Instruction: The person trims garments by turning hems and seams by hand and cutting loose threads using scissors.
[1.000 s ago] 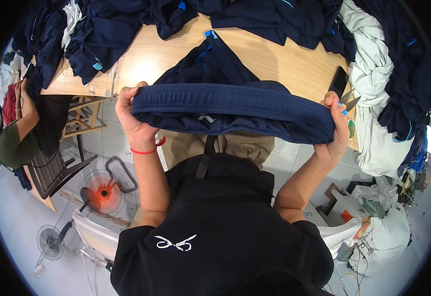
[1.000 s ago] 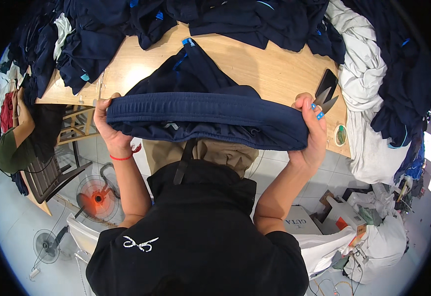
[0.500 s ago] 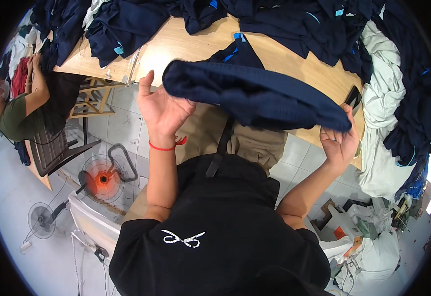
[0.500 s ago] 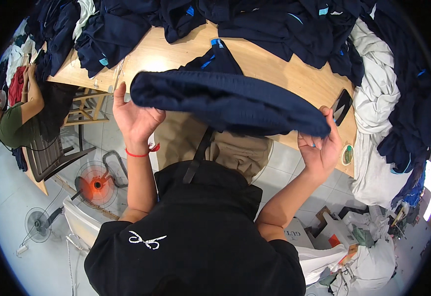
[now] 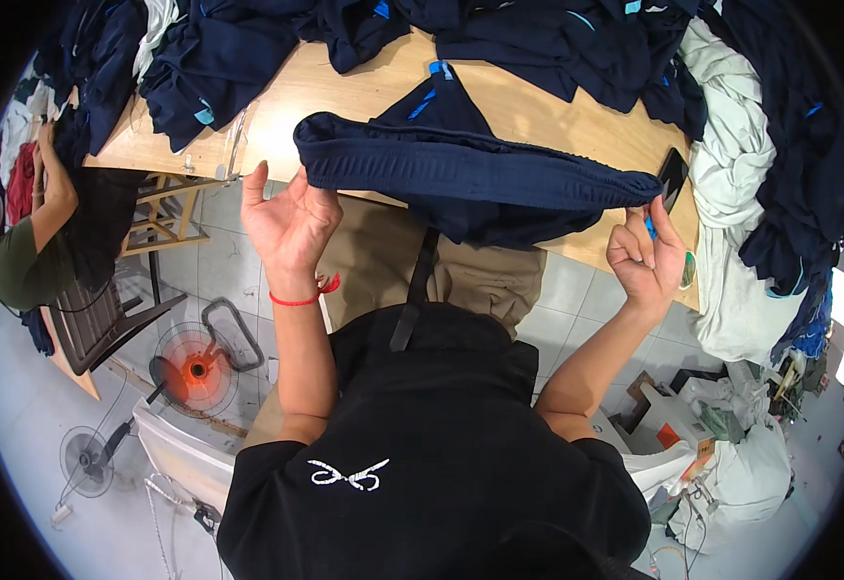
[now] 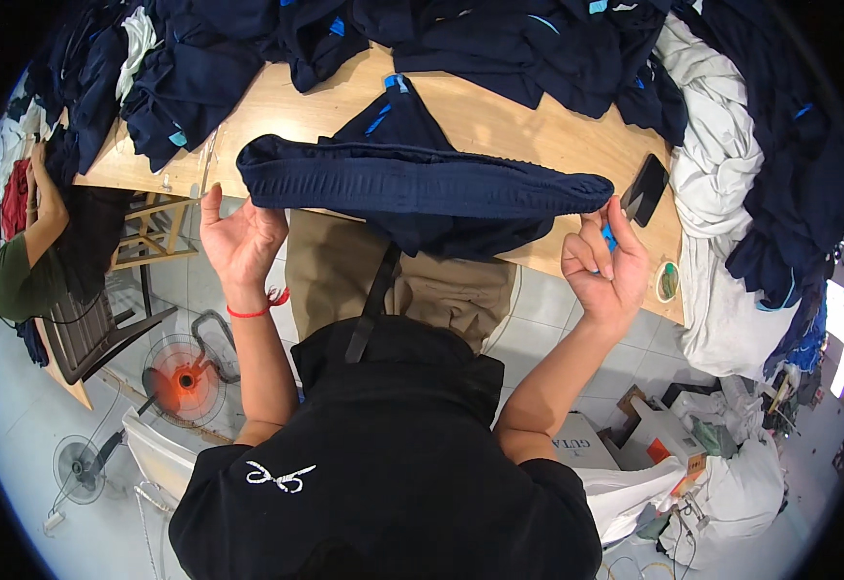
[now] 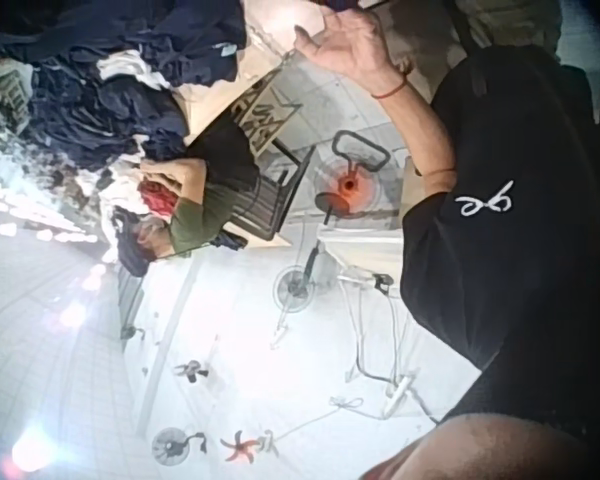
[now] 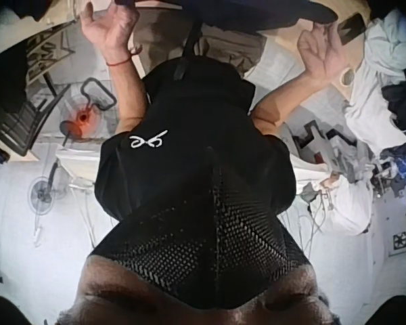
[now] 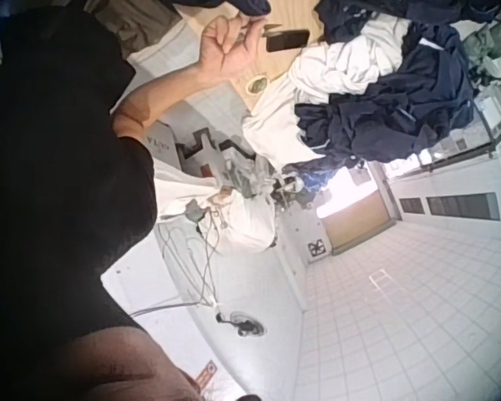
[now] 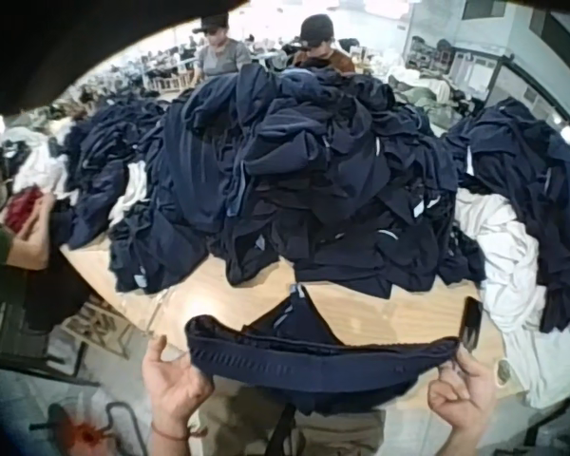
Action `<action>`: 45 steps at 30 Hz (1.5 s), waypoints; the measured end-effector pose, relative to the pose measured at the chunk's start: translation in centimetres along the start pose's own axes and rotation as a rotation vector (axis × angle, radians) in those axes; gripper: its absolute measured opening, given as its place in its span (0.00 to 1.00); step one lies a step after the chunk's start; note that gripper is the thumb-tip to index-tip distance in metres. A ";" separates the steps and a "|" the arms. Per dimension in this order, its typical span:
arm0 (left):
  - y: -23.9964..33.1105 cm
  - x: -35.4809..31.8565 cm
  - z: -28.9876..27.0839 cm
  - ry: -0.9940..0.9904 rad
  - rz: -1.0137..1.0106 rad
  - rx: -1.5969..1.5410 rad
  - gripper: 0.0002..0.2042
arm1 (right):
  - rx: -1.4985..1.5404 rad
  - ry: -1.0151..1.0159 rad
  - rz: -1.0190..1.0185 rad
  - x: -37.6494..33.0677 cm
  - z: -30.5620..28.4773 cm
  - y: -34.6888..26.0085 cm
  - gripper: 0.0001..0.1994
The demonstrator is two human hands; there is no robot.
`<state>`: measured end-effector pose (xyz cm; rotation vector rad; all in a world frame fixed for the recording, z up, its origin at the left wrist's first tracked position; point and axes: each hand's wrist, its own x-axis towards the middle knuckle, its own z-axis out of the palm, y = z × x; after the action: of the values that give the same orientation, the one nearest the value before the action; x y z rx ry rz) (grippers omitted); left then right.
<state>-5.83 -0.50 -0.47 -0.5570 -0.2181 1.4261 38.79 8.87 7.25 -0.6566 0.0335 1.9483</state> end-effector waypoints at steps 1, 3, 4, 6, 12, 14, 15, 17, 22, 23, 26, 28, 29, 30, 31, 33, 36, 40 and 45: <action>0.4 -0.1 -0.1 0.001 -0.010 -0.004 0.36 | 0.007 0.026 -0.008 -0.1 0.1 0.1 0.09; 0.2 0.0 -0.2 -0.004 0.000 0.039 0.36 | 0.009 0.058 -0.035 -0.3 0.2 0.1 0.09; 0.1 -0.1 0.0 0.052 0.026 0.068 0.34 | -0.031 0.060 -0.054 -0.2 0.0 0.2 0.09; -0.1 0.3 0.2 0.088 0.003 0.189 0.32 | -0.082 0.024 -0.063 0.2 -0.4 0.5 0.10; -1.1 2.6 -2.4 0.444 0.263 1.480 0.17 | -0.732 0.164 -0.344 0.0 4.0 5.9 0.12; -3.7 3.5 -2.9 0.389 0.556 1.896 0.20 | -0.761 0.141 -0.372 0.4 4.1 7.2 0.12; -4.9 3.9 -2.5 0.326 0.653 2.112 0.21 | -0.814 0.108 -0.413 0.7 3.8 7.5 0.12; -7.7 4.7 -1.3 0.029 0.445 2.087 0.19 | -0.867 0.074 -0.448 1.0 3.6 7.8 0.12; -12.3 6.4 0.0 -0.299 -0.175 2.252 0.22 | -0.852 -0.111 -0.346 0.6 5.1 7.1 0.11; -12.7 6.5 -0.2 -0.279 -0.252 2.246 0.23 | -0.852 -0.106 -0.358 0.4 5.1 6.7 0.11; -15.0 4.8 -1.3 -0.460 0.451 2.230 0.23 | -0.814 0.022 -0.454 0.2 5.2 6.7 0.11; -15.0 4.4 -2.2 -0.417 0.502 2.226 0.22 | -0.791 0.054 -0.449 0.3 5.1 6.9 0.11; -14.5 4.5 -3.2 -0.424 0.489 2.273 0.20 | -0.769 0.059 -0.442 0.5 5.3 7.1 0.11; -14.2 4.7 -3.9 -0.434 0.470 2.319 0.18 | -0.769 0.058 -0.440 0.4 5.2 7.0 0.11; -13.9 4.5 -4.4 -0.316 0.407 2.322 0.11 | -0.768 0.001 -0.425 0.3 5.0 6.8 0.11; -13.6 3.7 -3.9 -0.001 0.033 1.987 0.06 | -0.763 -0.049 -0.414 0.3 4.6 6.6 0.11; -11.3 3.0 -1.7 0.071 -0.314 1.409 0.07 | -0.792 -0.061 -0.402 1.1 4.3 6.7 0.12; -12.8 2.3 -0.1 0.036 -0.190 1.190 0.07 | -1.455 0.200 -0.879 3.2 3.4 9.1 0.12; -13.0 2.0 0.3 -0.013 -0.165 1.284 0.13 | -1.192 0.113 -0.830 0.7 3.7 10.7 0.11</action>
<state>5.67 0.93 5.79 0.5180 0.6132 1.1259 27.94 5.60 7.24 -1.2637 -1.2068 0.9565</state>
